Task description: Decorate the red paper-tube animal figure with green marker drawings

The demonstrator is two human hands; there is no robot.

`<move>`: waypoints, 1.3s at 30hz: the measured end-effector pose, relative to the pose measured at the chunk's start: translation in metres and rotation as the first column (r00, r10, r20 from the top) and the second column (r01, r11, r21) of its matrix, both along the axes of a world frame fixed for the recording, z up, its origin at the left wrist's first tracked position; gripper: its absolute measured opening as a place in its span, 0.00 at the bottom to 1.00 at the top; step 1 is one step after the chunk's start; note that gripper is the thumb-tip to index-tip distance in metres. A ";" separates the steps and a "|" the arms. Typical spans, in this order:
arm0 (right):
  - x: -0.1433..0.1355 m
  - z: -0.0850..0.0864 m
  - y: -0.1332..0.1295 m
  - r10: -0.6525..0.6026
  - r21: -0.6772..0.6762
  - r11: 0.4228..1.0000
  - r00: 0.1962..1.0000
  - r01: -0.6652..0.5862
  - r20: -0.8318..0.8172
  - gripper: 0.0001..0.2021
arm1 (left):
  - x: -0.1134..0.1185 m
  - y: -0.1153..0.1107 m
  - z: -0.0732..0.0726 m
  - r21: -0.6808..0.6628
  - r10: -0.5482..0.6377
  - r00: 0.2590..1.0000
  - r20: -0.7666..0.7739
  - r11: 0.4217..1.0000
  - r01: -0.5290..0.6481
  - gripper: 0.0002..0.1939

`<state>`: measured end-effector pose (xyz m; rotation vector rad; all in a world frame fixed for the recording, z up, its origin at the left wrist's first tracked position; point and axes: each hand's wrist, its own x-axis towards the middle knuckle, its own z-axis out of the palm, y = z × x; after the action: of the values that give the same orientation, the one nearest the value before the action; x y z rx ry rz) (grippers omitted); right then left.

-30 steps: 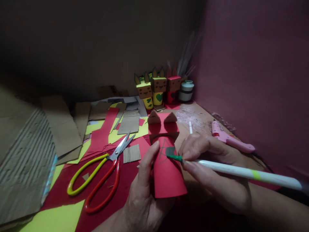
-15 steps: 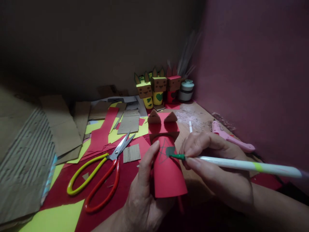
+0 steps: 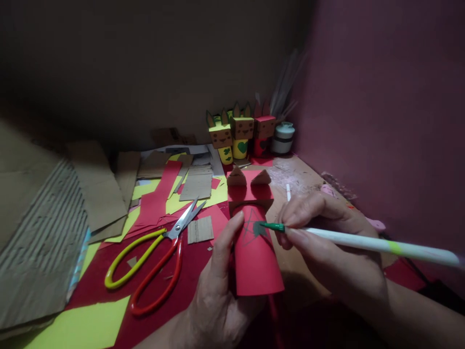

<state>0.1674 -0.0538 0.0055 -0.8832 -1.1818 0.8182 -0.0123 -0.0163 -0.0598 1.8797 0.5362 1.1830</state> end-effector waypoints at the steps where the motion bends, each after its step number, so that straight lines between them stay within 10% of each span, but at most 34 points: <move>1: 0.000 0.001 0.000 0.020 -0.002 1.000 1.000 -0.020 -0.022 0.04 | 0.001 0.000 0.000 -0.007 -0.008 1.000 0.007 1.000 0.008 0.42; 13: 0.006 0.009 0.009 0.331 0.059 0.944 0.923 -0.325 -0.197 0.05 | 0.001 0.004 0.010 0.025 0.052 0.997 0.064 0.998 -0.054 0.47; 22: 0.010 0.014 0.030 0.435 0.100 0.900 0.873 -0.424 -0.219 0.03 | 0.013 0.033 0.016 0.204 0.300 0.951 0.069 0.929 -0.308 0.46; 39: -0.022 0.052 0.073 0.366 0.228 0.923 0.889 -0.309 -0.275 0.03 | 0.018 0.075 0.068 0.314 0.448 0.769 0.455 0.728 -0.610 0.41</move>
<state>0.1455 0.0189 0.0577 -0.3799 -1.1186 1.0740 0.0056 0.0590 0.0080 1.8588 0.6785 2.1501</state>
